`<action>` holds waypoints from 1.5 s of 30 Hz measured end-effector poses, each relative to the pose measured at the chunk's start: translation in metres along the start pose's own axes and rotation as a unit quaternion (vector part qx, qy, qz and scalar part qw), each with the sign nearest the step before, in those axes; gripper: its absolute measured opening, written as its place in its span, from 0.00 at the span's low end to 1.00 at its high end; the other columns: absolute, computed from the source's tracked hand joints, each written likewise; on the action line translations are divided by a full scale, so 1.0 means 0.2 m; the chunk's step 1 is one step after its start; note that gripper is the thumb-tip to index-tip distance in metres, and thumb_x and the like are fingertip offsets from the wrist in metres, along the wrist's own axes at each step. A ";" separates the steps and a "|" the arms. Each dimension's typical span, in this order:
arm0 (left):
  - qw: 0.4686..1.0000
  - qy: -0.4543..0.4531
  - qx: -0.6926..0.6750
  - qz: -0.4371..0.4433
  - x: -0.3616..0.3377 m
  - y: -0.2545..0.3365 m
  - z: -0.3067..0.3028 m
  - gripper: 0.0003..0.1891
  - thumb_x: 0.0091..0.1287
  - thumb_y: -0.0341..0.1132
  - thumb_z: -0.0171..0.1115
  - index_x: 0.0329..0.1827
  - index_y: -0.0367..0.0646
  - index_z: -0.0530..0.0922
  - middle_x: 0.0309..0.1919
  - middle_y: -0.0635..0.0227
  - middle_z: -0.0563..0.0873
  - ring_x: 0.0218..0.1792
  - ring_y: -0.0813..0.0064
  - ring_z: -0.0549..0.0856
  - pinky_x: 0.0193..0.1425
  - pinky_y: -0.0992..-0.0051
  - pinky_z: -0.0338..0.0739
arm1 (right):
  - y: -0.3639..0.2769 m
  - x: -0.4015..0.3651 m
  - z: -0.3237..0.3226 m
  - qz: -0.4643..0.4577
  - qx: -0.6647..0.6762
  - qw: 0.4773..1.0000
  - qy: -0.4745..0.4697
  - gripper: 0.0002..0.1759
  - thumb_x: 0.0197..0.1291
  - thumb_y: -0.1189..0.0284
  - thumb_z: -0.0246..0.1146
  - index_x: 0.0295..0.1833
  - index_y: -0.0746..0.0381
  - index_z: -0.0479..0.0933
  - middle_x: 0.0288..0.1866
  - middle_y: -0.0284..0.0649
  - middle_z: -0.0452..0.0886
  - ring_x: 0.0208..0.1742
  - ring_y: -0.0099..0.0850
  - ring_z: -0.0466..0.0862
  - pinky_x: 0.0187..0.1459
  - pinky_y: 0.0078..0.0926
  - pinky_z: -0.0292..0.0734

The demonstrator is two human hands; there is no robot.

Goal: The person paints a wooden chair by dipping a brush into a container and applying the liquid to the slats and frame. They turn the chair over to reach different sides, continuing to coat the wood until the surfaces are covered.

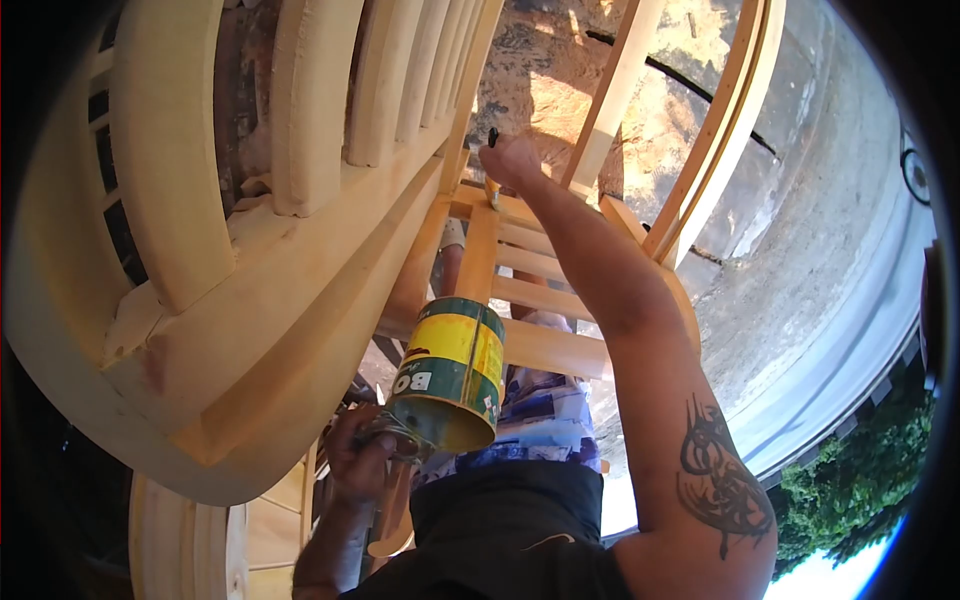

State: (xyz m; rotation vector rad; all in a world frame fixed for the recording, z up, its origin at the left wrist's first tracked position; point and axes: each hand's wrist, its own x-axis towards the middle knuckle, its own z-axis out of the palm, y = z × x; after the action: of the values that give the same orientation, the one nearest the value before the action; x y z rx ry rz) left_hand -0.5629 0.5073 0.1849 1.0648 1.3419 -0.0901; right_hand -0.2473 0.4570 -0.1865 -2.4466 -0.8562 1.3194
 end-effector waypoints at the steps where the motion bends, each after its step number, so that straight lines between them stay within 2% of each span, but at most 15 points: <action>1: 1.000 -0.004 -0.012 -0.006 0.01 0.01 0.01 0.17 0.56 0.24 0.62 0.50 0.33 0.79 0.38 0.62 0.85 0.37 0.73 0.85 0.43 0.72 0.82 | 0.00 0.05 -0.02 -0.014 0.033 0.999 0.023 0.20 0.61 0.61 0.55 0.46 0.65 0.83 0.45 0.58 0.86 0.50 0.55 0.85 0.54 0.48 0.79; 2: 1.000 0.000 -0.024 -0.008 0.01 0.03 0.02 0.17 0.56 0.24 0.61 0.50 0.33 0.79 0.37 0.62 0.85 0.37 0.73 0.85 0.43 0.72 0.82 | 0.02 0.14 0.00 0.093 0.162 0.982 0.018 0.21 0.61 0.60 0.55 0.44 0.67 0.82 0.43 0.59 0.86 0.48 0.56 0.85 0.53 0.49 0.79; 4: 0.999 0.007 -0.047 -0.014 0.00 0.05 0.04 0.17 0.56 0.24 0.61 0.50 0.33 0.78 0.37 0.62 0.85 0.36 0.73 0.86 0.42 0.71 0.83 | 0.22 0.23 0.21 0.069 0.064 0.995 -0.024 0.20 0.61 0.61 0.55 0.43 0.67 0.83 0.43 0.59 0.86 0.48 0.55 0.86 0.52 0.48 0.80; 8: 0.999 0.006 -0.047 -0.019 -0.01 0.05 0.03 0.16 0.57 0.24 0.60 0.50 0.33 0.78 0.37 0.62 0.85 0.36 0.73 0.86 0.42 0.71 0.84 | 0.33 -0.03 0.05 0.188 0.010 0.981 0.043 0.21 0.63 0.64 0.52 0.47 0.67 0.84 0.51 0.57 0.85 0.53 0.50 0.86 0.55 0.42 0.80; 11: 0.999 0.000 -0.042 -0.018 -0.01 0.05 0.02 0.16 0.57 0.24 0.60 0.50 0.33 0.79 0.37 0.62 0.86 0.36 0.73 0.87 0.42 0.71 0.84 | 0.29 -0.07 -0.12 0.148 -0.047 0.987 -0.036 0.21 0.63 0.65 0.52 0.51 0.66 0.83 0.51 0.57 0.85 0.54 0.50 0.85 0.57 0.42 0.80; 18: 1.000 -0.011 -0.026 -0.003 0.04 0.05 0.06 0.16 0.57 0.25 0.60 0.50 0.33 0.79 0.37 0.61 0.86 0.36 0.73 0.87 0.42 0.71 0.84 | 0.07 -0.09 0.09 0.045 0.056 0.995 0.067 0.17 0.61 0.60 0.58 0.39 0.61 0.83 0.37 0.59 0.85 0.43 0.54 0.87 0.48 0.49 0.81; 21: 0.999 -0.015 -0.031 -0.008 0.02 0.05 0.05 0.16 0.57 0.25 0.60 0.49 0.32 0.78 0.37 0.61 0.86 0.36 0.73 0.87 0.42 0.71 0.84 | 0.28 -0.05 0.05 0.048 0.108 0.989 0.085 0.17 0.61 0.58 0.59 0.38 0.61 0.83 0.34 0.58 0.85 0.39 0.54 0.86 0.47 0.52 0.80; 22: 0.999 -0.020 -0.037 -0.009 0.03 0.05 0.05 0.16 0.57 0.24 0.60 0.49 0.32 0.78 0.37 0.60 0.86 0.35 0.73 0.87 0.42 0.71 0.85 | 0.34 -0.09 0.05 0.018 0.066 0.995 0.073 0.16 0.62 0.59 0.58 0.38 0.61 0.82 0.33 0.55 0.85 0.35 0.55 0.85 0.42 0.51 0.81; 25: 0.999 -0.030 -0.024 0.013 0.05 0.09 0.09 0.16 0.57 0.24 0.59 0.49 0.32 0.78 0.37 0.59 0.87 0.35 0.72 0.88 0.42 0.70 0.85 | 0.37 -0.25 -0.10 0.049 -0.029 0.998 0.024 0.20 0.61 0.58 0.57 0.38 0.65 0.82 0.31 0.58 0.85 0.39 0.53 0.87 0.46 0.47 0.81; 32: 0.998 -0.028 -0.046 -0.017 0.06 0.13 0.13 0.17 0.57 0.24 0.59 0.50 0.31 0.78 0.37 0.59 0.87 0.34 0.71 0.88 0.42 0.70 0.86 | 0.49 -0.40 -0.20 -0.051 0.049 0.997 -0.004 0.17 0.64 0.58 0.62 0.41 0.63 0.81 0.28 0.54 0.83 0.31 0.50 0.85 0.39 0.45 0.80; 35: 0.999 -0.016 -0.040 -0.004 0.05 0.11 0.12 0.17 0.57 0.25 0.60 0.51 0.31 0.78 0.37 0.59 0.87 0.34 0.71 0.88 0.42 0.71 0.85 | 0.49 -0.44 -0.37 0.034 0.189 0.981 -0.010 0.18 0.63 0.58 0.65 0.43 0.64 0.81 0.25 0.48 0.82 0.26 0.41 0.82 0.35 0.38 0.79; 36: 0.999 -0.012 -0.044 -0.006 0.05 0.11 0.13 0.17 0.57 0.25 0.60 0.51 0.31 0.78 0.37 0.60 0.87 0.34 0.71 0.88 0.42 0.71 0.85 | 0.53 -0.45 -0.36 0.009 0.269 0.963 0.017 0.15 0.61 0.62 0.69 0.45 0.63 0.81 0.26 0.40 0.81 0.24 0.30 0.79 0.30 0.30 0.77; 39: 0.999 -0.011 -0.022 0.021 0.07 0.09 0.13 0.18 0.57 0.26 0.60 0.51 0.31 0.78 0.37 0.60 0.87 0.34 0.71 0.87 0.42 0.71 0.85 | 0.75 -0.54 -0.28 0.103 0.393 0.903 -0.139 0.10 0.60 0.69 0.69 0.44 0.62 0.82 0.27 0.34 0.81 0.24 0.24 0.79 0.27 0.26 0.75; 41: 0.999 -0.009 -0.006 0.040 0.07 0.07 0.11 0.18 0.57 0.26 0.60 0.51 0.31 0.78 0.37 0.61 0.86 0.34 0.71 0.87 0.42 0.70 0.85 | 0.88 -0.57 -0.33 0.144 0.491 0.847 -0.145 0.10 0.59 0.72 0.70 0.45 0.62 0.81 0.27 0.33 0.79 0.24 0.24 0.79 0.25 0.24 0.73; 45: 0.999 -0.011 -0.029 0.023 0.06 0.09 0.13 0.18 0.56 0.25 0.60 0.52 0.31 0.78 0.37 0.61 0.86 0.34 0.71 0.87 0.40 0.69 0.85 | 0.86 -0.61 -0.41 0.133 0.499 0.850 -0.105 0.10 0.61 0.73 0.71 0.46 0.62 0.81 0.27 0.34 0.80 0.26 0.25 0.80 0.24 0.24 0.75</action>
State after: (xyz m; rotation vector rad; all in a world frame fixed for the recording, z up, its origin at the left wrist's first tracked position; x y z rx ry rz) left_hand -0.5289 0.5057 0.1807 1.0422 1.2924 -0.0282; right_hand -0.1644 0.2519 -0.1352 -1.6092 0.1880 1.5795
